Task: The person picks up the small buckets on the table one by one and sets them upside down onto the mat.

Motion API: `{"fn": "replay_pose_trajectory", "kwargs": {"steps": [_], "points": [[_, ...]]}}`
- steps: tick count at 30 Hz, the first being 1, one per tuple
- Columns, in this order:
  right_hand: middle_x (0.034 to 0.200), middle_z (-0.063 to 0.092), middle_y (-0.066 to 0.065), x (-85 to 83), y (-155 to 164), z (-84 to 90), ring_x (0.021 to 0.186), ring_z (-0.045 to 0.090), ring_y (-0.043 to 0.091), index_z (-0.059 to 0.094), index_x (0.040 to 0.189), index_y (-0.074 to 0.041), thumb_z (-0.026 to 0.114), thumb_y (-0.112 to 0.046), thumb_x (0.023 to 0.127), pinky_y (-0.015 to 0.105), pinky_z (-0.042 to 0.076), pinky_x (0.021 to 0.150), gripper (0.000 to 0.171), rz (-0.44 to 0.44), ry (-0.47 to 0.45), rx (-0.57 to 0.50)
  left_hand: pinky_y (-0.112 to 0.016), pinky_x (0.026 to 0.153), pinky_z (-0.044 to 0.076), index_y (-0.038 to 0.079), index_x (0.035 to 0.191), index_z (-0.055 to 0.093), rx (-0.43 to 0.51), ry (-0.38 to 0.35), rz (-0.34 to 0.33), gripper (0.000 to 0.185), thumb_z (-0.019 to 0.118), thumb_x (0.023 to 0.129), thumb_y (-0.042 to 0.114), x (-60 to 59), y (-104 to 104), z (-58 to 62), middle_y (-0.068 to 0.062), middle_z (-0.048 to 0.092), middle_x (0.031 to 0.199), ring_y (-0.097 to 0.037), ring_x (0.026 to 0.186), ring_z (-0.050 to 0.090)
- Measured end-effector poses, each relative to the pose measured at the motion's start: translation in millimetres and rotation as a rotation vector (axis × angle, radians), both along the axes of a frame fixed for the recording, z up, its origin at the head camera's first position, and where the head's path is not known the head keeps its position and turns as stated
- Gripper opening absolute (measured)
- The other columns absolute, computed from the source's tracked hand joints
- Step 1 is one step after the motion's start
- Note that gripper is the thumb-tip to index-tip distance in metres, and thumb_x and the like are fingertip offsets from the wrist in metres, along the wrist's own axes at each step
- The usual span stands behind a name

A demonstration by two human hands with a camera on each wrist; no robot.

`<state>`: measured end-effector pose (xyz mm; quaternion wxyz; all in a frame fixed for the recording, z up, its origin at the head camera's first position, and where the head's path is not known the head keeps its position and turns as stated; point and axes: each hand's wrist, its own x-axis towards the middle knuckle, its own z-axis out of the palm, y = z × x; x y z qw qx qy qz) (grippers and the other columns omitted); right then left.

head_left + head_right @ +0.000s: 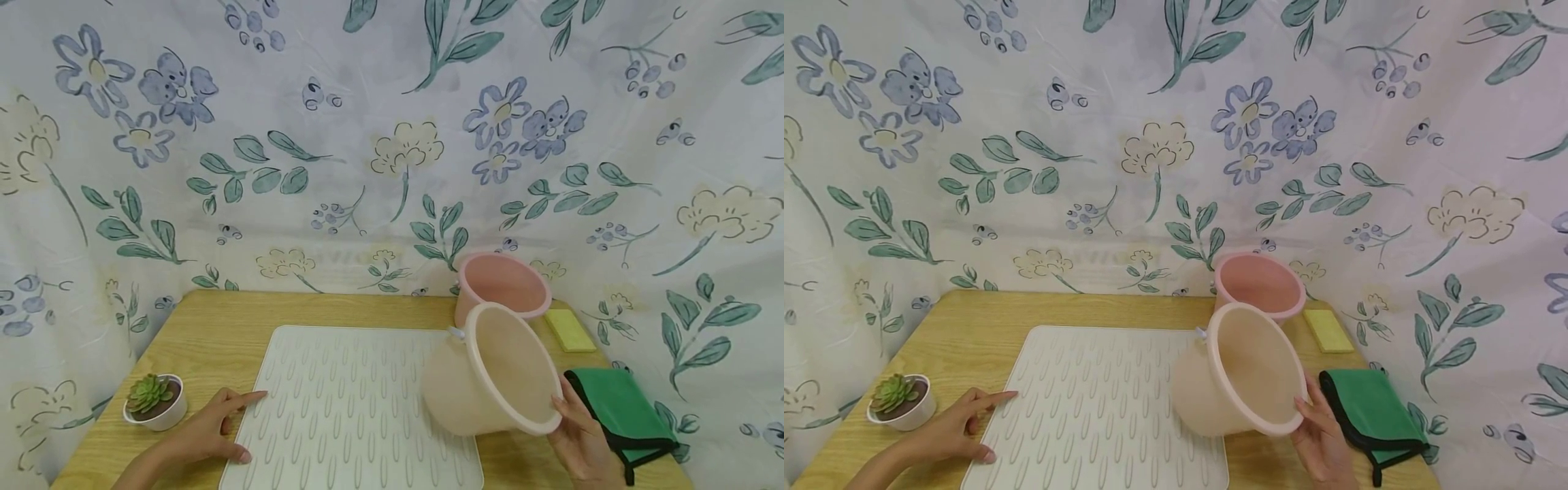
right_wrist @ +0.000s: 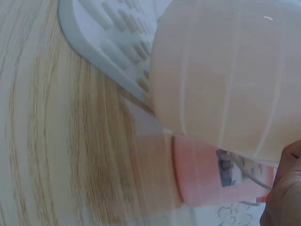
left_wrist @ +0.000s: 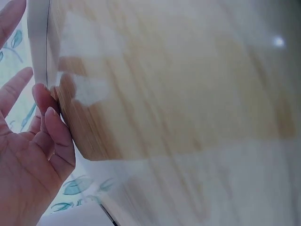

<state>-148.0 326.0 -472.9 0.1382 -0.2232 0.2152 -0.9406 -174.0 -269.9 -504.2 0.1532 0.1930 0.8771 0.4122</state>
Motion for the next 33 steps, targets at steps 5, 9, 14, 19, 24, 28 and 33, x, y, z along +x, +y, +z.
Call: {"fn": "replay_pose_trajectory", "kwargs": {"steps": [5, 9, 14, 19, 24, 28, 33], "points": [[0.139, 0.040, 0.008, 0.1, -5, -0.9, 0.118, 0.046, 0.023, 0.031, 0.144, -0.012, 0.002, 0.001, 0.097, 0.035, 0.041, 0.095, 0.057, -0.013, -0.007, -0.015, -0.022, 0.053, 0.032, 0.008, 0.140, 0.039, -0.014, 0.014, 0.003, 0.089, 0.081, 0.065, 0.032, 0.5, 1, 0.7, -0.009, 0.029, 0.091, -0.010, 0.067, 0.034], [0.135, 0.044, 0.009, 0.2, -8, -2.5, 0.114, 0.048, 0.023, 0.033, 0.142, -0.011, 0.003, 0.000, 0.097, 0.034, 0.043, 0.092, 0.056, -0.026, -0.017, -0.022, -0.022, 0.053, 0.032, 0.008, 0.140, 0.039, -0.037, 0.017, 0.007, 0.089, 0.080, 0.065, 0.034, 0.4, 2, 1.5, -0.009, 0.030, 0.091, -0.010, 0.067, 0.034], [0.128, 0.050, 0.009, 1.0, -14, -3.8, 0.110, 0.051, 0.022, 0.040, 0.138, -0.008, 0.006, 0.001, 0.097, 0.032, 0.045, 0.089, 0.054, -0.075, -0.053, -0.012, -0.022, 0.054, 0.033, 0.012, 0.141, 0.038, -0.071, -0.009, 0.035, 0.090, 0.079, 0.066, 0.037, -0.3, 2, 2.0, -0.009, 0.032, 0.090, -0.011, 0.067, 0.036], [0.129, 0.049, 0.010, -0.9, -20, -5.7, 0.113, 0.050, 0.023, 0.038, 0.140, -0.008, 0.006, 0.002, 0.097, 0.031, 0.044, 0.092, 0.055, -0.071, -0.039, -0.037, -0.022, 0.059, 0.037, 0.011, 0.142, 0.034, -0.081, 0.040, 0.045, 0.088, 0.077, 0.070, 0.039, -0.1, 5, 5.2, -0.013, 0.041, 0.101, -0.009, 0.071, 0.042], [0.132, 0.047, 0.011, -4.1, -27, -8.9, 0.116, 0.048, 0.024, 0.036, 0.141, -0.008, 0.005, 0.002, 0.096, 0.033, 0.043, 0.094, 0.055, -0.035, -0.004, -0.073, -0.024, 0.063, 0.043, 0.010, 0.141, 0.034, -0.070, 0.113, 0.099, 0.080, 0.072, 0.077, 0.037, 1.0, 11, 10.7, -0.015, 0.047, 0.110, -0.006, 0.076, 0.050], [0.136, 0.044, 0.011, -5.2, -34, -10.3, 0.118, 0.047, 0.025, 0.031, 0.144, -0.010, 0.004, 0.001, 0.097, 0.034, 0.042, 0.094, 0.055, -0.033, 0.007, -0.070, -0.026, 0.063, 0.044, 0.012, 0.141, 0.035, -0.055, 0.124, 0.192, 0.076, 0.071, 0.079, 0.037, 1.2, 15, 16.3, -0.015, 0.049, 0.115, -0.012, 0.081, 0.052], [0.137, 0.043, 0.011, -5.8, -39, -12.5, 0.120, 0.045, 0.025, 0.029, 0.145, -0.010, 0.005, 0.000, 0.098, 0.034, 0.042, 0.095, 0.054, -0.024, -0.003, -0.099, -0.033, 0.072, 0.047, 0.016, 0.144, 0.029, 0.014, 0.102, 0.235, 0.075, 0.068, 0.082, 0.035, -0.7, 24, 22.2, -0.018, 0.040, 0.129, -0.027, 0.101, 0.052]]}}
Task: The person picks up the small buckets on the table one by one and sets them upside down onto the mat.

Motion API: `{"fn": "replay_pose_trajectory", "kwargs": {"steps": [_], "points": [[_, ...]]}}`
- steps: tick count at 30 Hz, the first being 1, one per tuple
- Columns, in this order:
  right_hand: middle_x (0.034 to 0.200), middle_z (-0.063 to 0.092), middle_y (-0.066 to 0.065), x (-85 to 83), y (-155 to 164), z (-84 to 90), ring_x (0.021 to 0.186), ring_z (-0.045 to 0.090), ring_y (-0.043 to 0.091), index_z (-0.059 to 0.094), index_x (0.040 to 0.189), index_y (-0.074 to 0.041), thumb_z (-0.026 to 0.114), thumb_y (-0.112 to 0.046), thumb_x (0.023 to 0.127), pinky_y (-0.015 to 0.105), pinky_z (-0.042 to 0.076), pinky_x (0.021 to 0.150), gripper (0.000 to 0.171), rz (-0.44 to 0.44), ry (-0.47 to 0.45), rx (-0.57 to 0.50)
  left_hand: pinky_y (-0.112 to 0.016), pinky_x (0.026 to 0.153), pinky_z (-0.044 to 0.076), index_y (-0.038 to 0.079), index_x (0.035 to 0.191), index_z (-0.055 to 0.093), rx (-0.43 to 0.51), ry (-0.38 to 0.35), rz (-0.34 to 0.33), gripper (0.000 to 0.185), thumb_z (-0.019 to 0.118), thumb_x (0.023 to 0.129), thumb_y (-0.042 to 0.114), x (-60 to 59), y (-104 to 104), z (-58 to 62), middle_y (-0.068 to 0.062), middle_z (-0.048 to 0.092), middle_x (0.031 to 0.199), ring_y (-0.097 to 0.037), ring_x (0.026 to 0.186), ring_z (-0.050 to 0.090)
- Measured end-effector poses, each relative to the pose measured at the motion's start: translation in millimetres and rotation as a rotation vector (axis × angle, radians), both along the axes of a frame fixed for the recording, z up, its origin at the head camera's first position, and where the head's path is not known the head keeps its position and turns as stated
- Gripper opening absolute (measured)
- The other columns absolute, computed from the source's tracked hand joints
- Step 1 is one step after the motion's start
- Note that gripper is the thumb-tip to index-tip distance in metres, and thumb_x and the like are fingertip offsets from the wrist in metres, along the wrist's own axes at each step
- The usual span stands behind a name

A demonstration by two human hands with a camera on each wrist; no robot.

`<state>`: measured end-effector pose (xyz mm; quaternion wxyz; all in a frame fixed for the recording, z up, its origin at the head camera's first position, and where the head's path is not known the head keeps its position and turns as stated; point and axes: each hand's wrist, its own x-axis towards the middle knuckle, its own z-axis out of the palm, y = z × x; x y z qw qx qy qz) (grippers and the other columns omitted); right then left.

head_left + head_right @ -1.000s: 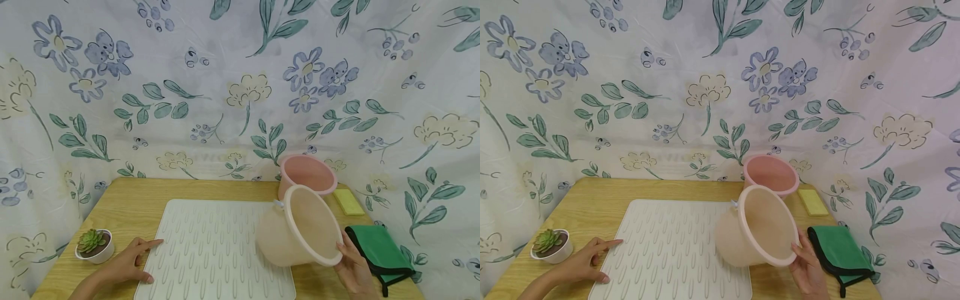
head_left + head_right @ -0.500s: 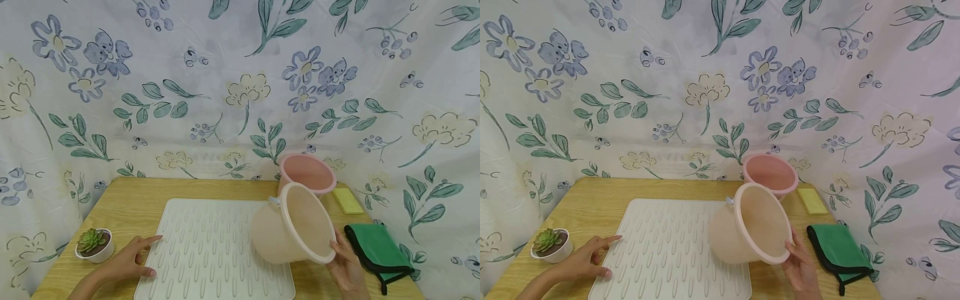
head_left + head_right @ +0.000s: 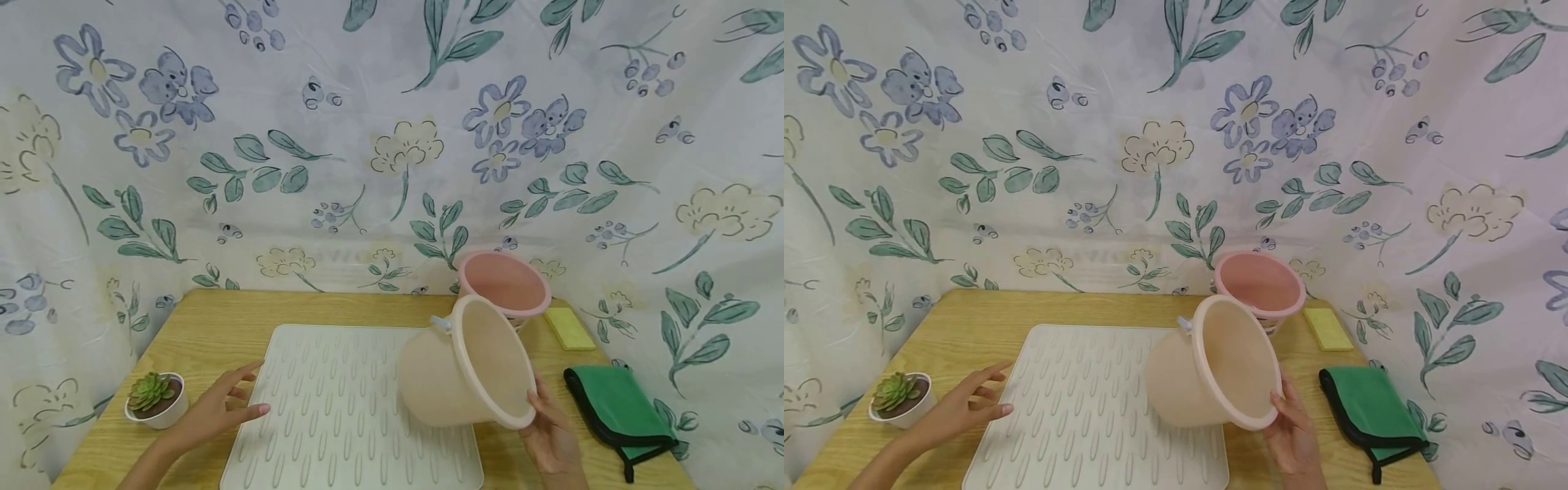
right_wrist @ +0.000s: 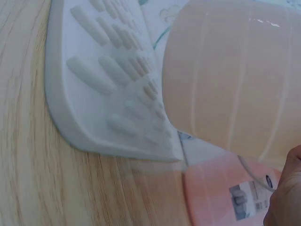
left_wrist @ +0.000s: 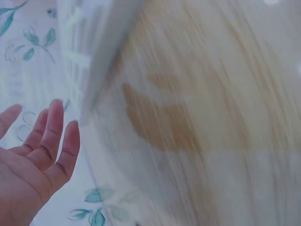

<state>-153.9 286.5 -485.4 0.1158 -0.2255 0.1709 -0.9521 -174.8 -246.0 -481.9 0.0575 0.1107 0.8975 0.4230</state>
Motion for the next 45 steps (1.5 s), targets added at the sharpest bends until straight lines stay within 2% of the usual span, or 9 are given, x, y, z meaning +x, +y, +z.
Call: {"fn": "replay_pose_trajectory", "kwargs": {"steps": [8, 19, 24, 29, 34, 42, 45], "points": [[0.138, 0.042, 0.012, -1.2, -9, -3.4, 0.121, 0.045, 0.025, 0.028, 0.145, -0.011, 0.005, -0.002, 0.098, 0.035, 0.042, 0.095, 0.053, 0.039, 0.025, -0.041, -0.047, 0.082, 0.044, 0.026, 0.145, 0.025, 0.151, 0.023, 0.002, 0.071, 0.065, 0.086, 0.028, -2.3, 24, 6.4, -0.017, 0.034, 0.135, -0.033, 0.110, 0.049], [0.142, 0.037, 0.011, -0.8, -19, -6.5, 0.127, 0.040, 0.025, 0.028, 0.145, -0.011, 0.010, 0.000, 0.097, 0.036, 0.038, 0.100, 0.053, 0.039, 0.029, -0.092, -0.045, 0.086, 0.045, 0.031, 0.143, 0.027, 0.294, 0.035, -0.039, 0.066, 0.062, 0.088, 0.023, -9.6, 52, 4.9, -0.019, 0.033, 0.138, -0.038, 0.117, 0.047], [0.142, 0.037, 0.011, -0.8, -24, -6.3, 0.125, 0.040, 0.025, 0.026, 0.146, -0.013, 0.010, 0.000, 0.097, 0.036, 0.037, 0.100, 0.053, 0.057, 0.026, -0.107, -0.051, 0.087, 0.044, 0.032, 0.143, 0.027, 0.341, 0.007, -0.053, 0.063, 0.060, 0.090, 0.023, -10.2, 60, 7.5, -0.018, 0.031, 0.140, -0.041, 0.120, 0.044], [0.140, 0.040, 0.011, 1.0, -30, -5.7, 0.123, 0.043, 0.026, 0.029, 0.145, -0.012, 0.007, -0.001, 0.097, 0.036, 0.038, 0.099, 0.054, 0.067, 0.034, -0.135, -0.050, 0.086, 0.044, 0.033, 0.143, 0.027, 0.384, -0.031, -0.050, 0.061, 0.058, 0.091, 0.023, -10.6, 68, 9.0, -0.014, 0.032, 0.140, -0.041, 0.121, 0.042], [0.142, 0.037, 0.011, 3.3, -35, -5.3, 0.126, 0.040, 0.025, 0.027, 0.145, -0.010, 0.006, 0.000, 0.096, 0.034, 0.035, 0.102, 0.055, 0.076, 0.040, -0.181, -0.051, 0.087, 0.043, 0.030, 0.143, 0.028, 0.430, -0.029, -0.051, 0.060, 0.056, 0.092, 0.019, -12.2, 74, 8.3, -0.012, 0.033, 0.139, -0.040, 0.122, 0.042], [0.144, 0.035, 0.011, 5.4, -41, -6.3, 0.128, 0.038, 0.025, 0.027, 0.145, -0.009, 0.010, 0.002, 0.096, 0.034, 0.034, 0.103, 0.054, 0.054, 0.046, -0.173, -0.046, 0.088, 0.044, 0.033, 0.143, 0.028, 0.506, -0.049, -0.084, 0.058, 0.054, 0.092, 0.019, -13.6, 82, 8.2, -0.009, 0.034, 0.138, -0.038, 0.123, 0.041], [0.144, 0.035, 0.010, 4.3, -43, -6.0, 0.128, 0.038, 0.025, 0.027, 0.146, -0.009, 0.012, 0.003, 0.096, 0.034, 0.034, 0.103, 0.053, 0.046, 0.051, -0.159, -0.045, 0.087, 0.045, 0.030, 0.143, 0.028, 0.536, -0.049, -0.104, 0.057, 0.052, 0.093, 0.018, -14.0, 85, 8.7, -0.012, 0.033, 0.138, -0.039, 0.123, 0.040]]}}
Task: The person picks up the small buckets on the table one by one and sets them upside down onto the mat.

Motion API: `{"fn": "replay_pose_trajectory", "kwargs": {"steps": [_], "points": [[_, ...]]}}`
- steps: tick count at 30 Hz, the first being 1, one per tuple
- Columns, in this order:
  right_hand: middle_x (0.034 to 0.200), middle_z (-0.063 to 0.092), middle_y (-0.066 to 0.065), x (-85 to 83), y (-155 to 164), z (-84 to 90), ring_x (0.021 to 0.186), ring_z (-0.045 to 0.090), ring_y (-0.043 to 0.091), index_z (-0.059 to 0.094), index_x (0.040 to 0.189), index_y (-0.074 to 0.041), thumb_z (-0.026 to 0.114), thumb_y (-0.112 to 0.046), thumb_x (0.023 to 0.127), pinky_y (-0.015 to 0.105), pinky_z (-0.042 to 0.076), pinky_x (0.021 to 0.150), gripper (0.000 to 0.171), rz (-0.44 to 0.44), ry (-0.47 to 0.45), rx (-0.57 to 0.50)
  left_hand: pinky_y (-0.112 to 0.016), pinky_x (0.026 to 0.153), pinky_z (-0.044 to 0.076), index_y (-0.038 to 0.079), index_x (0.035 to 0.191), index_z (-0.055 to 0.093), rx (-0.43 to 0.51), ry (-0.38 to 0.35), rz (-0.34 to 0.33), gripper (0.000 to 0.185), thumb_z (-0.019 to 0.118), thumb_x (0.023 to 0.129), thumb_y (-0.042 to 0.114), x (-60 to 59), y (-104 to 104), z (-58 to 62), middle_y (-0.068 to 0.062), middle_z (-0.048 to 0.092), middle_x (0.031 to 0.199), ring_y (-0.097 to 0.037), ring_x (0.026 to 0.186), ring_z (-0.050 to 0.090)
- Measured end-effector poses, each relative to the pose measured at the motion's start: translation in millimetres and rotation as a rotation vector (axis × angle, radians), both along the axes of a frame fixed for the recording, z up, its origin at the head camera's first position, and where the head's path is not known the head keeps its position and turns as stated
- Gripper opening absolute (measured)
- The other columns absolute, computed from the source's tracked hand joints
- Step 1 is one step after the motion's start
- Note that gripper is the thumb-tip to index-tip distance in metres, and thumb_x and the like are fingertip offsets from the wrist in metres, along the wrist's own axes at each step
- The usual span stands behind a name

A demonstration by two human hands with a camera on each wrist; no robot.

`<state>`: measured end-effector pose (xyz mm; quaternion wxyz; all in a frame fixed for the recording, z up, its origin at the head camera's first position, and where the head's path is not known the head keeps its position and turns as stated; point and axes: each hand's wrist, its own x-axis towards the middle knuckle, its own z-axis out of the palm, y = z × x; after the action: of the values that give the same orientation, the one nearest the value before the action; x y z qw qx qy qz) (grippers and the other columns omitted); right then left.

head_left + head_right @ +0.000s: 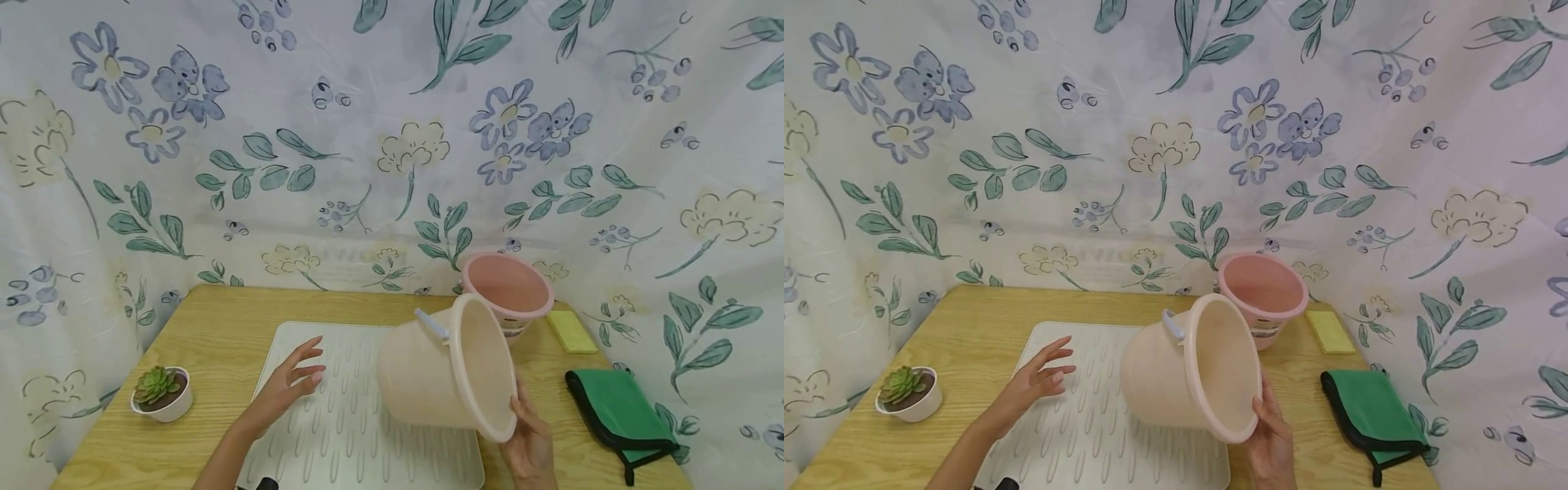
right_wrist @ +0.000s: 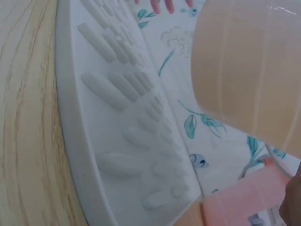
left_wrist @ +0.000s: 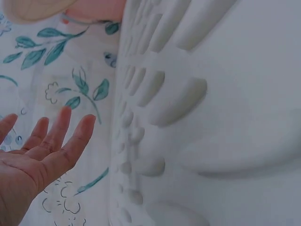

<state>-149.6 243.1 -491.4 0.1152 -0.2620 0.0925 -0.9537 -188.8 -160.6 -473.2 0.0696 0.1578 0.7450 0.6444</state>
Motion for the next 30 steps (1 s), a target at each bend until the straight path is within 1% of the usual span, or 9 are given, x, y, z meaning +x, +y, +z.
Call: {"fn": "replay_pose_trajectory", "kwargs": {"steps": [4, 8, 10, 15, 21, 26, 30], "points": [[0.144, 0.035, 0.010, -1.0, -3, 0.5, 0.127, 0.038, 0.024, 0.025, 0.146, -0.010, 0.010, 0.002, 0.096, 0.033, 0.035, 0.102, 0.054, 0.008, 0.009, -0.002, -0.047, 0.086, 0.045, 0.026, 0.144, 0.027, 0.029, -0.007, -0.025, 0.056, 0.050, 0.094, 0.017, -1.6, 7, -0.9, -0.015, 0.032, 0.138, -0.042, 0.124, 0.038], [0.147, 0.031, 0.010, -1.5, -7, -1.0, 0.129, 0.036, 0.025, 0.020, 0.148, -0.012, 0.007, 0.001, 0.096, 0.033, 0.034, 0.103, 0.054, 0.040, 0.022, -0.031, -0.050, 0.088, 0.045, 0.028, 0.143, 0.029, 0.051, -0.015, -0.039, 0.053, 0.049, 0.095, 0.018, -3.1, 15, -2.9, -0.015, 0.032, 0.138, -0.042, 0.124, 0.038], [0.147, 0.030, 0.010, -1.9, -8, -1.6, 0.129, 0.036, 0.025, 0.019, 0.148, -0.013, 0.007, 0.000, 0.097, 0.033, 0.034, 0.103, 0.054, 0.043, 0.021, -0.032, -0.052, 0.088, 0.044, 0.027, 0.143, 0.029, 0.063, -0.010, -0.050, 0.053, 0.048, 0.095, 0.018, -3.9, 19, -3.3, -0.016, 0.033, 0.138, -0.043, 0.124, 0.039], [0.145, 0.033, 0.011, -2.6, -13, -2.3, 0.127, 0.039, 0.026, 0.021, 0.147, -0.012, 0.008, 0.000, 0.097, 0.034, 0.035, 0.102, 0.054, 0.032, 0.020, -0.016, -0.054, 0.088, 0.043, 0.024, 0.144, 0.028, 0.094, -0.009, -0.072, 0.052, 0.045, 0.096, 0.018, -4.7, 26, -2.8, -0.017, 0.033, 0.138, -0.043, 0.123, 0.040], [0.145, 0.034, 0.011, -1.7, -20, -1.9, 0.126, 0.040, 0.026, 0.019, 0.148, -0.013, 0.008, 0.000, 0.097, 0.034, 0.036, 0.101, 0.054, 0.039, 0.014, -0.007, -0.053, 0.088, 0.043, 0.029, 0.143, 0.030, 0.121, -0.010, -0.080, 0.049, 0.043, 0.097, 0.018, -3.4, 35, -2.5, -0.013, 0.033, 0.138, -0.040, 0.123, 0.041], [0.144, 0.035, 0.011, -0.7, -23, -3.4, 0.126, 0.040, 0.026, 0.021, 0.148, -0.014, 0.008, -0.001, 0.097, 0.033, 0.037, 0.100, 0.054, 0.034, 0.010, -0.011, -0.054, 0.088, 0.042, 0.031, 0.144, 0.028, 0.153, 0.000, -0.123, 0.049, 0.038, 0.097, 0.020, -2.1, 43, 0.1, -0.014, 0.031, 0.139, -0.038, 0.123, 0.042], [0.143, 0.036, 0.012, 0.2, -26, -5.4, 0.126, 0.041, 0.025, 0.022, 0.147, -0.013, 0.010, -0.002, 0.097, 0.033, 0.038, 0.099, 0.053, 0.033, 0.011, -0.010, -0.052, 0.086, 0.044, 0.029, 0.145, 0.025, 0.184, 0.018, -0.147, 0.050, 0.037, 0.097, 0.026, -1.1, 51, 4.3, -0.014, 0.029, 0.140, -0.040, 0.121, 0.040]]}}
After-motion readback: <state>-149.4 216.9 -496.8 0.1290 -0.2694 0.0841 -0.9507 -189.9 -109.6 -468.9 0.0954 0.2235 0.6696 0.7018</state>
